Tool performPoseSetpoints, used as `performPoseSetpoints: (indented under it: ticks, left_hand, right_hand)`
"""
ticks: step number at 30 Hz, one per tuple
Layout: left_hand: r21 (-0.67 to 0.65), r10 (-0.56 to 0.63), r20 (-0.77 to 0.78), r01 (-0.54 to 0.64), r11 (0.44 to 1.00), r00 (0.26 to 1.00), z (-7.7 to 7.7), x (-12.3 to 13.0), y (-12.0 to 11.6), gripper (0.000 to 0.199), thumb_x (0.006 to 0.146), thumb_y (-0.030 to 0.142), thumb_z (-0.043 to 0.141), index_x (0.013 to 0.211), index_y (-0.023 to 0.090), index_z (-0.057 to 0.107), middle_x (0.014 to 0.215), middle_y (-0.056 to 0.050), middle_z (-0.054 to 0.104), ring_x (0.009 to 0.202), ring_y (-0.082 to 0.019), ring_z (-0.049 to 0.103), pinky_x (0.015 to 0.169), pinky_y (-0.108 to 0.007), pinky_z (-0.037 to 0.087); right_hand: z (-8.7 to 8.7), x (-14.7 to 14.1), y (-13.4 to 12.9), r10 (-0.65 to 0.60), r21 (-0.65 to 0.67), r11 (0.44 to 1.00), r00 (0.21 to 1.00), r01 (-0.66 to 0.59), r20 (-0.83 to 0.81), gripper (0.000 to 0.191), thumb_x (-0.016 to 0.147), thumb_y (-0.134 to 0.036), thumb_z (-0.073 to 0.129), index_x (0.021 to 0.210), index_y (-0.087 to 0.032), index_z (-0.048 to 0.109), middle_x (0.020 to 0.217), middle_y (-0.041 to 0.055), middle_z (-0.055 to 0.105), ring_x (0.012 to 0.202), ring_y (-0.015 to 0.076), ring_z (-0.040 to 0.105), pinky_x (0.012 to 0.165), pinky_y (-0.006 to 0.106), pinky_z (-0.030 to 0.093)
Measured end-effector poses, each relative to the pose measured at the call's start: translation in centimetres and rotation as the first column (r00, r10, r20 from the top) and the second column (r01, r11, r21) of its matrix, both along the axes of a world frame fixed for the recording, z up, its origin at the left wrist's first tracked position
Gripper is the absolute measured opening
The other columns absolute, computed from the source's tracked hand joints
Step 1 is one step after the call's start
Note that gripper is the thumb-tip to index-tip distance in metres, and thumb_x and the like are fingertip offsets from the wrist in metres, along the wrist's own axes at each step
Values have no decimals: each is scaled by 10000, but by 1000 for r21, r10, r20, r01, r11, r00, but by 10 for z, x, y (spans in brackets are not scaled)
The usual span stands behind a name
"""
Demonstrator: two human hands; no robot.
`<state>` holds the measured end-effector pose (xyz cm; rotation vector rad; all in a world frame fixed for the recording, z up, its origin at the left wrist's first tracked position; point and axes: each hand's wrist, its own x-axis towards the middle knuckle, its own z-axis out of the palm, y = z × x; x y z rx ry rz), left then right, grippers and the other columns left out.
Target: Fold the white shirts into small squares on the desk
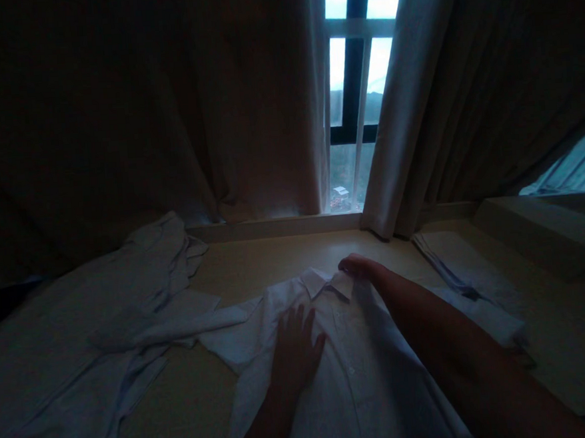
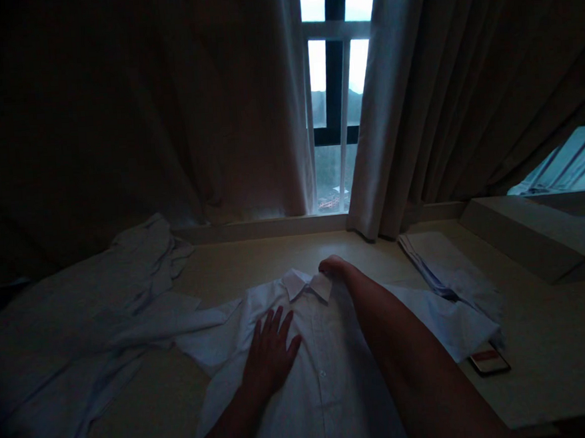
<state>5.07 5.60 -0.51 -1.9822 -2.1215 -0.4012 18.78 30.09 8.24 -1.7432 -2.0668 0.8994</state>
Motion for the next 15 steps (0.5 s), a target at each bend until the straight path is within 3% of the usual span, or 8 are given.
performPoseSetpoints:
  ticks: [3,7,10,15]
  left_hand:
    - [-1,0,-14,0,1000,1000,1,0,-1,570,938,476,363,1466,261,353,1552,-67,324,1444,-274,243,1172,-531,173]
    - [-8,-2,-16,2,1000,1000,2,0,-1,568,939,487,346,1461,261,359,1550,-64,329,1447,-270,239,1171,-531,183]
    - [-13,1,-12,-1,1000,1000,3,1,-1,558,941,481,341,1459,273,360,1549,-57,333,1449,-268,232,1171,-535,182]
    - [-27,15,-2,-15,1000,1000,3,1,-1,562,939,487,344,1457,272,369,1548,-64,335,1442,-271,251,1172,-524,181]
  right_hand:
    - [9,-6,0,74,-17,997,996,-73,41,45,642,-120,725,649,-118,681,522,27,600,523,147,581,522,227,398]
    - [18,-6,-8,118,203,972,993,-120,21,280,741,-75,598,970,-199,701,946,48,701,929,171,620,774,239,428]
    - [15,1,-18,131,379,913,989,-148,72,321,829,-131,548,1115,-237,647,1190,72,632,1175,214,497,945,316,364]
    - [-3,15,-31,-25,613,787,988,-73,150,379,938,-356,494,1288,-214,521,1364,122,497,1191,264,450,955,393,354]
